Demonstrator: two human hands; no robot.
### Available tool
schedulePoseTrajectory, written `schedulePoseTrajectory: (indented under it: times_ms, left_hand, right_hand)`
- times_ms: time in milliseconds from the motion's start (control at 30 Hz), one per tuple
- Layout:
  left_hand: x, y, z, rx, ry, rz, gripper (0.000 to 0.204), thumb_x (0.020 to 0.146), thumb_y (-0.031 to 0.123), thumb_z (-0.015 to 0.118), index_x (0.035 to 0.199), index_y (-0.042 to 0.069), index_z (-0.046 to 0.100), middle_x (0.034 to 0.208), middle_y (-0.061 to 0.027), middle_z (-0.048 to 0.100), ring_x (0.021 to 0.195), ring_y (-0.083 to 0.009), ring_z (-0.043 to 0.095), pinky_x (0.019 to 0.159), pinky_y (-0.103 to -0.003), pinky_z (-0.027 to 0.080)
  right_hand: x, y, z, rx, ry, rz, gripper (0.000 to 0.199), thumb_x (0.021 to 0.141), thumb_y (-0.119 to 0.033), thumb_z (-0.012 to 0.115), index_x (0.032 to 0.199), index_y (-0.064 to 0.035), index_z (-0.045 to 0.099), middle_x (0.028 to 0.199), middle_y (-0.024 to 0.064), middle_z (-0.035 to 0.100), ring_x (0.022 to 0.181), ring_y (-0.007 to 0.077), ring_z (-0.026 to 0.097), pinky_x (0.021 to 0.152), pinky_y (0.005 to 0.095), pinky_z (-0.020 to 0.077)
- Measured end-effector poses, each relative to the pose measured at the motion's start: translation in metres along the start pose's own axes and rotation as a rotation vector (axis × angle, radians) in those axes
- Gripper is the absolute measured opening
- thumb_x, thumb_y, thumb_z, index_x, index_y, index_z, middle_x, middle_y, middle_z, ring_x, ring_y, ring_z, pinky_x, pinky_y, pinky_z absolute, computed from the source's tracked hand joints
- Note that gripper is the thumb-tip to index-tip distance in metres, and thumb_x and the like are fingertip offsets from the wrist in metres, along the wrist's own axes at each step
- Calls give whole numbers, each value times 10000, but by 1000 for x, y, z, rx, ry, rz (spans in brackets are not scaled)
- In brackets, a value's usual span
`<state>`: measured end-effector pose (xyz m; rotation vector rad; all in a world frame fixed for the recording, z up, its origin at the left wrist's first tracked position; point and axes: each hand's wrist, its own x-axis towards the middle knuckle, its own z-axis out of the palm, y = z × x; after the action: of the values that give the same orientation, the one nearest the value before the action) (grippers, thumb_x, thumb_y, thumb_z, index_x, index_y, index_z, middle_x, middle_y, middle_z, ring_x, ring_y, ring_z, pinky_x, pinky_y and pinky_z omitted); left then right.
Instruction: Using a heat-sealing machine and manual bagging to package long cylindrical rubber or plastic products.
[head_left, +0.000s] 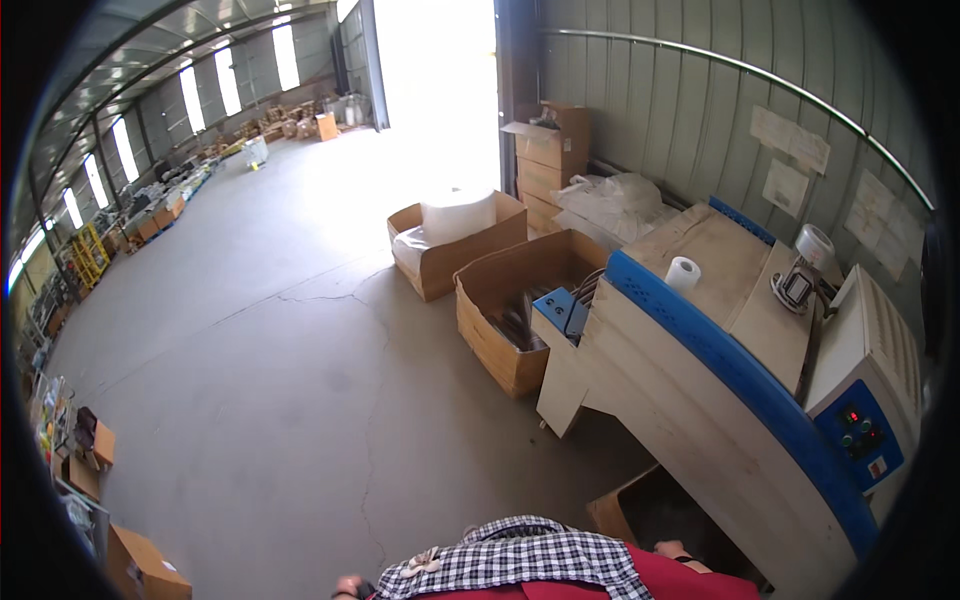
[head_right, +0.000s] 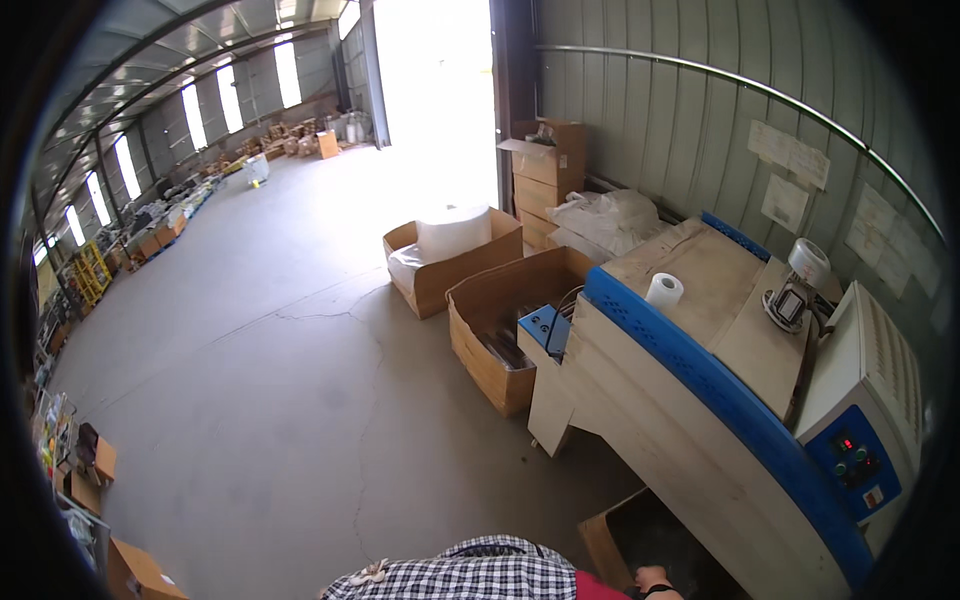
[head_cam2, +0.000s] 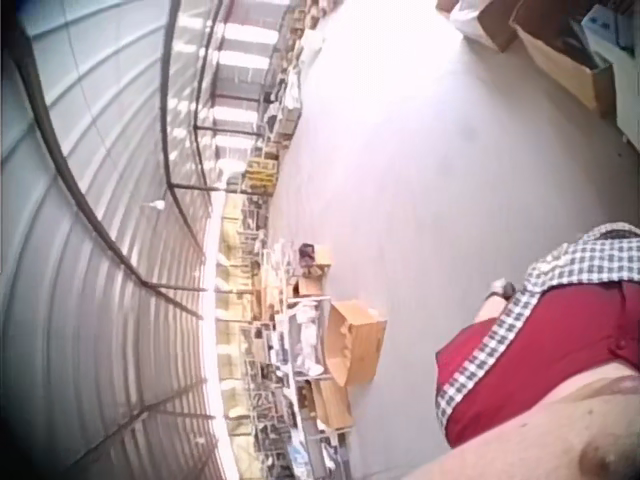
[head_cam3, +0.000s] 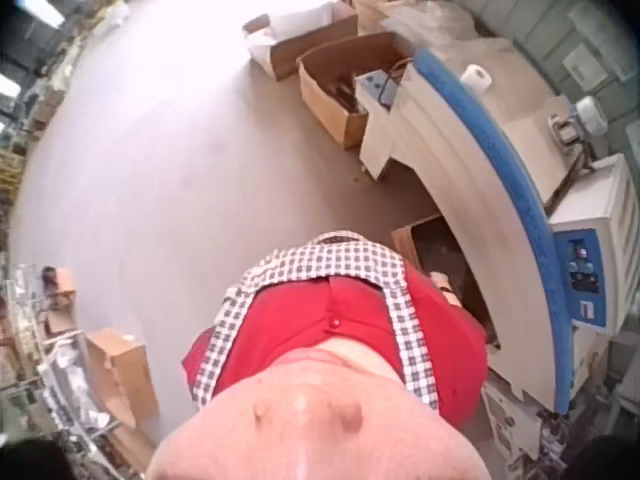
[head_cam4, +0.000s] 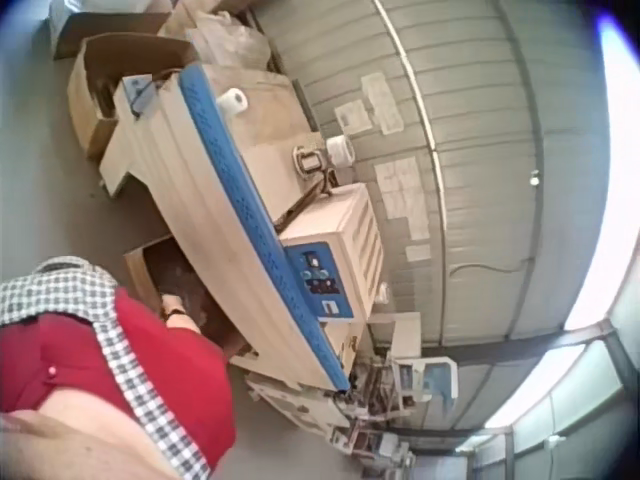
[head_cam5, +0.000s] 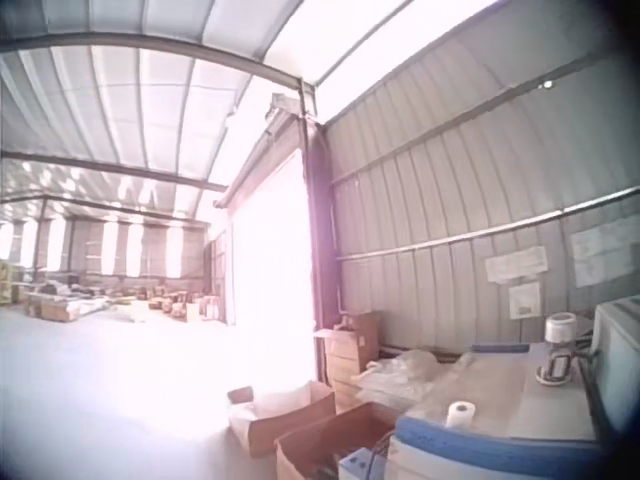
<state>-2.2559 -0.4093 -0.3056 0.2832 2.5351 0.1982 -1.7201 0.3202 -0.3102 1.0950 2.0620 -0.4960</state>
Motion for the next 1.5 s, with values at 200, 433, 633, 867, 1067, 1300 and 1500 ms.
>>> schedulePoseTrajectory:
  times_ms: [200,433,633,867,1067,1300,1500]
  left_hand:
    - [265,141,-210,-1116,281,-34,289,870,95,582,1153,35,581,804,-55,637,607,-143,600,441,-260,437]
    - [363,326,-296,-993,-145,221,317,895,193,649,1167,31,632,903,-45,664,719,-114,601,618,-250,495]
    - [416,241,-299,-433,-446,-69,305,893,221,650,1121,20,676,841,-51,675,652,-148,622,592,-284,525]
    - [520,240,-334,-381,-199,-60,206,869,161,605,992,22,695,821,-93,680,707,-234,661,624,-362,558]
    - [733,297,-389,258,-233,404,244,871,271,614,930,59,722,875,-120,710,787,-287,685,702,-412,561]
    - [965,480,-478,544,-383,648,251,846,285,635,849,62,749,842,-145,731,836,-313,711,763,-421,568]
    - [1003,777,-526,-57,-114,730,299,823,205,697,1074,45,667,1008,-142,720,949,-257,692,868,-369,540]
  right_hand:
    - [-27,-185,-32,407,-245,529,337,914,-307,570,1144,-92,692,1027,138,716,968,278,670,890,407,504]
    - [90,-279,-83,940,-222,181,225,898,-272,594,981,-98,711,872,67,710,732,212,641,625,403,456]
    - [204,-388,-266,1324,-162,274,254,893,-254,622,1053,-64,676,850,65,676,622,185,620,555,314,478]
    - [214,-425,-338,1352,-185,382,303,926,-258,601,1162,-78,657,929,32,669,691,148,610,552,297,487]
    - [194,-476,-328,1625,14,697,325,910,-204,590,1197,-57,640,993,110,681,738,220,642,588,349,521]
    - [163,-627,-354,1715,76,796,267,914,-210,596,1116,-61,685,1028,72,705,875,231,675,743,387,551]
    - [152,-716,-338,2108,379,935,270,950,-231,569,1171,-94,641,1081,58,697,890,188,664,798,351,508]
